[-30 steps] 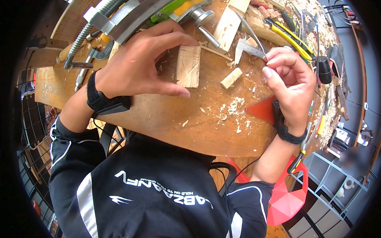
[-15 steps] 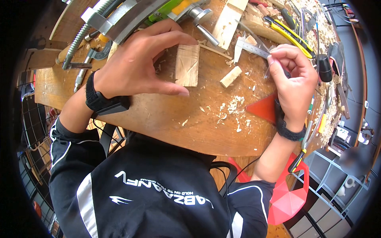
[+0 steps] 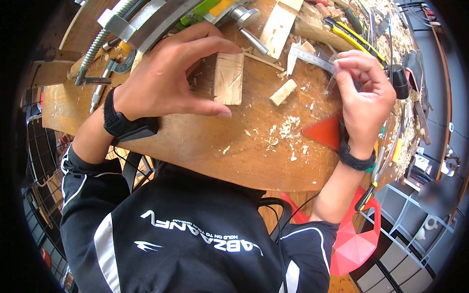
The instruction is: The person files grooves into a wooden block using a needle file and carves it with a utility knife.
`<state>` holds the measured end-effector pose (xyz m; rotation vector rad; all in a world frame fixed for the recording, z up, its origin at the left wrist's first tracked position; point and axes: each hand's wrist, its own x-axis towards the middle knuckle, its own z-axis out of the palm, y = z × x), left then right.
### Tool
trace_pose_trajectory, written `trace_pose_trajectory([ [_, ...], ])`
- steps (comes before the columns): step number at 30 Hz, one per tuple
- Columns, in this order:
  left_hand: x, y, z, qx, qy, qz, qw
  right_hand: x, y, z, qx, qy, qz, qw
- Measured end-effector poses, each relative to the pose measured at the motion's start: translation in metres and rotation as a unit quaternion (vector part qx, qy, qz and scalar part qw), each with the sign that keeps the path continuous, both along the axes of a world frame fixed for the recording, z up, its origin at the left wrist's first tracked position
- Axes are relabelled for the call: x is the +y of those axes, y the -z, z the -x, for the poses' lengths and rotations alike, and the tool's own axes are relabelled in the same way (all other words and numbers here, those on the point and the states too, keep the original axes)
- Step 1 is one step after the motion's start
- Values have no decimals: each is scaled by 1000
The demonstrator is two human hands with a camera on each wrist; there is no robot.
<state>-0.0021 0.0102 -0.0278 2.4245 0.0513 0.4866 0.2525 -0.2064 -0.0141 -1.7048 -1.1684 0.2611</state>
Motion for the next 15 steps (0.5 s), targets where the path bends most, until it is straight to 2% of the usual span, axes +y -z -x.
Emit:
trace_pose_trajectory([
  [3,1,0,0,-3,0,2,1000,3,-1,1,-30,62,-59,996],
  [7,0,1,0,-7,0,-1,1000,0,0,-4,-42,49,-17,998],
  [10,0,0,0,-3,-1,1,1000,2,-3,0,-55,93,-52,993],
  [15,0,1,0,-11,-1,-3,1000,-1,-3,-3,-60,68,-33,995],
])
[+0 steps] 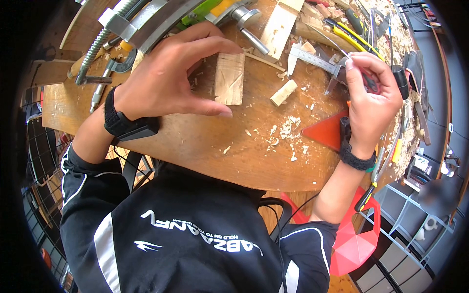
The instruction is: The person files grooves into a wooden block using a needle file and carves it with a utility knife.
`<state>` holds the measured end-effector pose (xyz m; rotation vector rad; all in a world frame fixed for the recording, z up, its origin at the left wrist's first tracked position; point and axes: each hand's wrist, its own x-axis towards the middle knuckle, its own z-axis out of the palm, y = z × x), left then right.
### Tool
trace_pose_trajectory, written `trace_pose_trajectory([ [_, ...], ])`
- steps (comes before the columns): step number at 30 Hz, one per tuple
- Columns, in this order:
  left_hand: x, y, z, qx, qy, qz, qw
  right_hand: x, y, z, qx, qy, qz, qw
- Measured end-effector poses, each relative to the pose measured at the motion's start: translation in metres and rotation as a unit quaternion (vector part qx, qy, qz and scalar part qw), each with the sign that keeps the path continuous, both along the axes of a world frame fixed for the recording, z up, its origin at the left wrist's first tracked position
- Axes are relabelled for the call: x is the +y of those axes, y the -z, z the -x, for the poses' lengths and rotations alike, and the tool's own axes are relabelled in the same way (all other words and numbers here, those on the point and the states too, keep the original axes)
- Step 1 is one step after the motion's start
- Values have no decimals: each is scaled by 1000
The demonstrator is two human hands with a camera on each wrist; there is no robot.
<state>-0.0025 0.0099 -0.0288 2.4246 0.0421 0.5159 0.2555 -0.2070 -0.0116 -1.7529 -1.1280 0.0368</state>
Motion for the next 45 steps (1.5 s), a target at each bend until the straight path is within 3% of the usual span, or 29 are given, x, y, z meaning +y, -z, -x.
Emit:
trace_pose_trajectory([
  [2,1,0,0,0,-3,-2,1000,0,-2,2,50,55,-51,996],
  [5,1,0,0,-3,-1,3,1000,-2,-4,-7,165,2,-153,974],
  [6,1,0,0,-1,-2,0,1000,-4,-5,-10,165,2,-153,974],
  [8,1,0,0,0,-4,-4,1000,-8,-7,-14,276,-39,-182,943],
  [11,1,0,0,3,-4,0,1000,-6,-8,-11,311,-84,-204,924],
  [17,0,-1,0,18,-6,20,1000,-5,-9,3,304,-184,-167,920],
  [29,-1,-3,1,25,6,41,999,2,-7,30,240,-215,-105,941],
  [45,0,-2,0,9,9,46,999,6,-8,43,219,-269,-100,933],
])
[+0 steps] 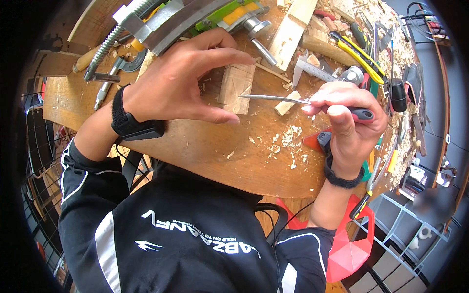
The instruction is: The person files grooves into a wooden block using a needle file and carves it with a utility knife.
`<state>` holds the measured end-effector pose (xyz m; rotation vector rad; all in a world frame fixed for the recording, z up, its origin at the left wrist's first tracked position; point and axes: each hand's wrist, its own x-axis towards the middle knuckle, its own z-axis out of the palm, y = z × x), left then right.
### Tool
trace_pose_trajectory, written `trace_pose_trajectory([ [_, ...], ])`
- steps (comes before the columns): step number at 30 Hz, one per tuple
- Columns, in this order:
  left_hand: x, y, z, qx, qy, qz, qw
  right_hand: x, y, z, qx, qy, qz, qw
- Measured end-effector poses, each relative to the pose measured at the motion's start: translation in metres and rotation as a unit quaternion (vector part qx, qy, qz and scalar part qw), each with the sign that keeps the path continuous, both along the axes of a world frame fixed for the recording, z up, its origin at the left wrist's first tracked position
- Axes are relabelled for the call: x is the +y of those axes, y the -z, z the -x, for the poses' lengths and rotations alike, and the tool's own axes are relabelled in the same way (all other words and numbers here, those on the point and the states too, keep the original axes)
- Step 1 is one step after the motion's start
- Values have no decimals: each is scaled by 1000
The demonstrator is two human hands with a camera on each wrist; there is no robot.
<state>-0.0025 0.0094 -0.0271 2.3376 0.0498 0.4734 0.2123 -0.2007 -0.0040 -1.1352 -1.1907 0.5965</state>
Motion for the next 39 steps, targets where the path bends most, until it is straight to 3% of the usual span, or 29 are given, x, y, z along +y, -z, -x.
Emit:
trace_pose_trajectory([
  [13,0,0,0,8,0,-1,1000,1,1,-2,-10,-12,3,1000],
  [34,1,1,0,7,1,-1,1000,1,4,-6,-21,39,-18,999],
  [39,1,0,0,6,2,-4,1000,0,1,-1,-7,10,-9,1000],
])
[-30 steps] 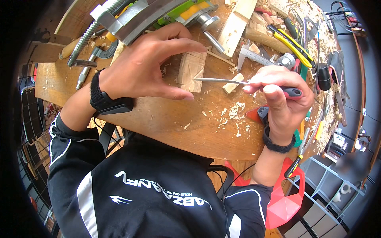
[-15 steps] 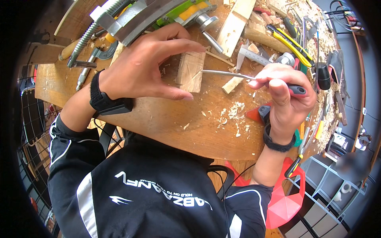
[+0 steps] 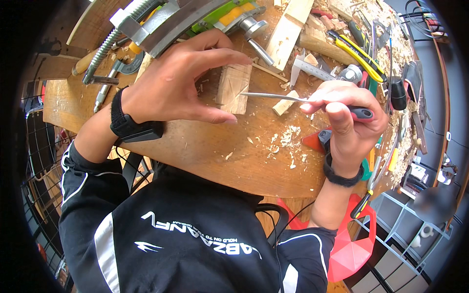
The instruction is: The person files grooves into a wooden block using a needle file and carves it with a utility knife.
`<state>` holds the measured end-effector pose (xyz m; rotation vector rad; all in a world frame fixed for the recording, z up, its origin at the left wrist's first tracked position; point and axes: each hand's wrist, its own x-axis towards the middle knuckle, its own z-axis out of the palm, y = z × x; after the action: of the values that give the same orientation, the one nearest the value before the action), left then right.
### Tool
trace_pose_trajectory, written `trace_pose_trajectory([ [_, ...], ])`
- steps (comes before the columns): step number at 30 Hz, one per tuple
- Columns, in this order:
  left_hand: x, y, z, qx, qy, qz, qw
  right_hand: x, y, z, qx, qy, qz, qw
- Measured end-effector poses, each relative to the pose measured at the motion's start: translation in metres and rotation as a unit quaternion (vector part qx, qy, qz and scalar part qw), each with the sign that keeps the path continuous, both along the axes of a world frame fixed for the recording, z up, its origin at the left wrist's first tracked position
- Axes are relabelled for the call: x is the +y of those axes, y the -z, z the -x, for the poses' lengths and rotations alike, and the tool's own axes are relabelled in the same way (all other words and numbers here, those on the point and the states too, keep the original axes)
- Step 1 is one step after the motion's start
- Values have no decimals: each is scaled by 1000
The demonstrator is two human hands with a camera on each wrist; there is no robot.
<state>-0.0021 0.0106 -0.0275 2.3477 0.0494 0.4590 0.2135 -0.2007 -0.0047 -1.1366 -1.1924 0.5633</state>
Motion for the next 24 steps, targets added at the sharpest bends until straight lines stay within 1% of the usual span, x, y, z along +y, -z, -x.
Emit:
trace_pose_trajectory([
  [4,0,1,0,2,-2,-3,1000,-1,0,4,14,1,2,1000],
  [7,0,0,0,9,-2,-2,1000,0,-1,5,9,-10,-1,1000],
  [9,0,0,0,10,-2,-2,1000,0,-1,6,-16,-3,4,1000],
  [18,0,-1,0,14,-4,-10,1000,-2,-3,5,-9,4,17,1000],
  [24,0,-1,0,11,-5,-8,1000,-1,-1,5,0,-6,-1,1000],
])
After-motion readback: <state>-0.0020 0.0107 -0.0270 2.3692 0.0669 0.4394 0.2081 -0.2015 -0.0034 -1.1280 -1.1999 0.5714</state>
